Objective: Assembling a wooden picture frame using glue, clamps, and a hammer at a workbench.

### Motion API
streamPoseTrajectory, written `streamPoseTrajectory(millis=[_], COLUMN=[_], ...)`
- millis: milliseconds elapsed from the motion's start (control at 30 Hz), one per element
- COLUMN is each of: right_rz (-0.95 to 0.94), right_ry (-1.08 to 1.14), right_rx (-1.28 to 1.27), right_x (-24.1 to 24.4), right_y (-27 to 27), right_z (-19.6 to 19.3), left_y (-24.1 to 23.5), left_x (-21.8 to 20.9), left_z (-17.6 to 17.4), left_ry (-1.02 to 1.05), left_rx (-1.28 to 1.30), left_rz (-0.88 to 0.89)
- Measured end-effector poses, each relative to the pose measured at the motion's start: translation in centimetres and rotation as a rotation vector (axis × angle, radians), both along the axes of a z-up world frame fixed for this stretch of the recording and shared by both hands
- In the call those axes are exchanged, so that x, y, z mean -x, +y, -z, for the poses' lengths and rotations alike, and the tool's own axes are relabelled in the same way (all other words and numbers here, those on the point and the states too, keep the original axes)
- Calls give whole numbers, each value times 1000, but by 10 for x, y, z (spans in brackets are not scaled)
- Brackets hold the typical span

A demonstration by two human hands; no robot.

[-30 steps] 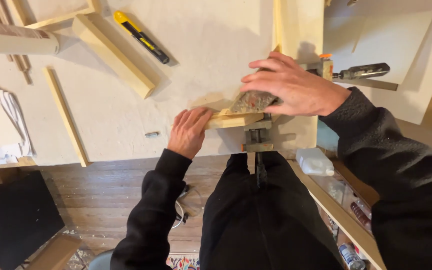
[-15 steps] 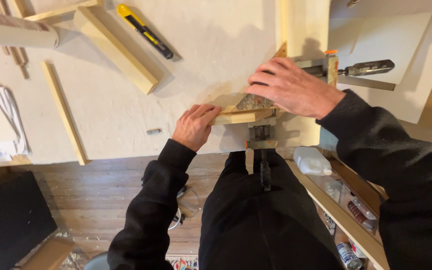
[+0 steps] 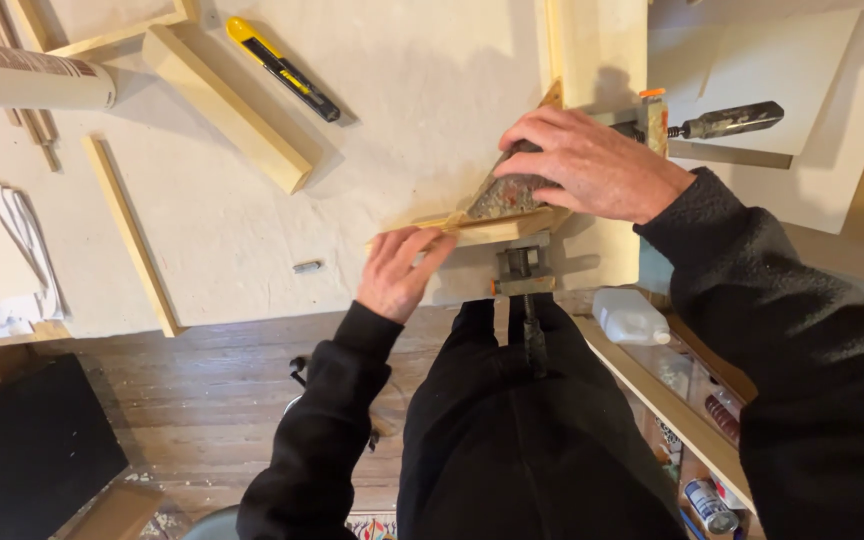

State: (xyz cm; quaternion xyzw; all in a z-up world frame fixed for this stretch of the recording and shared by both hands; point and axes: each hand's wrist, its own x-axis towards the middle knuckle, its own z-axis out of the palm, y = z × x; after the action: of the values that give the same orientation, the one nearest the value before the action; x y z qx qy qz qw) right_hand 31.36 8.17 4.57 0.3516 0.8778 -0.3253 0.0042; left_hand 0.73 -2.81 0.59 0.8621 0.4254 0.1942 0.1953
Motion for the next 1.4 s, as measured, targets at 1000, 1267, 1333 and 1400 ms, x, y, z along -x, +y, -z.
streamPoseTrajectory(millis=[1000, 1267, 1333, 1400], right_rz=[1521, 1677, 1657, 1349], right_ry=[475, 1073, 1221, 524], right_rx=[323, 995, 1094, 94], right_x=[93, 85, 88, 94], right_y=[-343, -344, -344, -351], right_z=[58, 77, 74, 64], left_y=[3, 0, 2, 0], left_x=[-75, -77, -77, -77], left_z=[19, 20, 21, 21], left_ry=[14, -14, -18, -14], left_rx=[-82, -93, -92, -82], left_rz=[181, 145, 129, 137])
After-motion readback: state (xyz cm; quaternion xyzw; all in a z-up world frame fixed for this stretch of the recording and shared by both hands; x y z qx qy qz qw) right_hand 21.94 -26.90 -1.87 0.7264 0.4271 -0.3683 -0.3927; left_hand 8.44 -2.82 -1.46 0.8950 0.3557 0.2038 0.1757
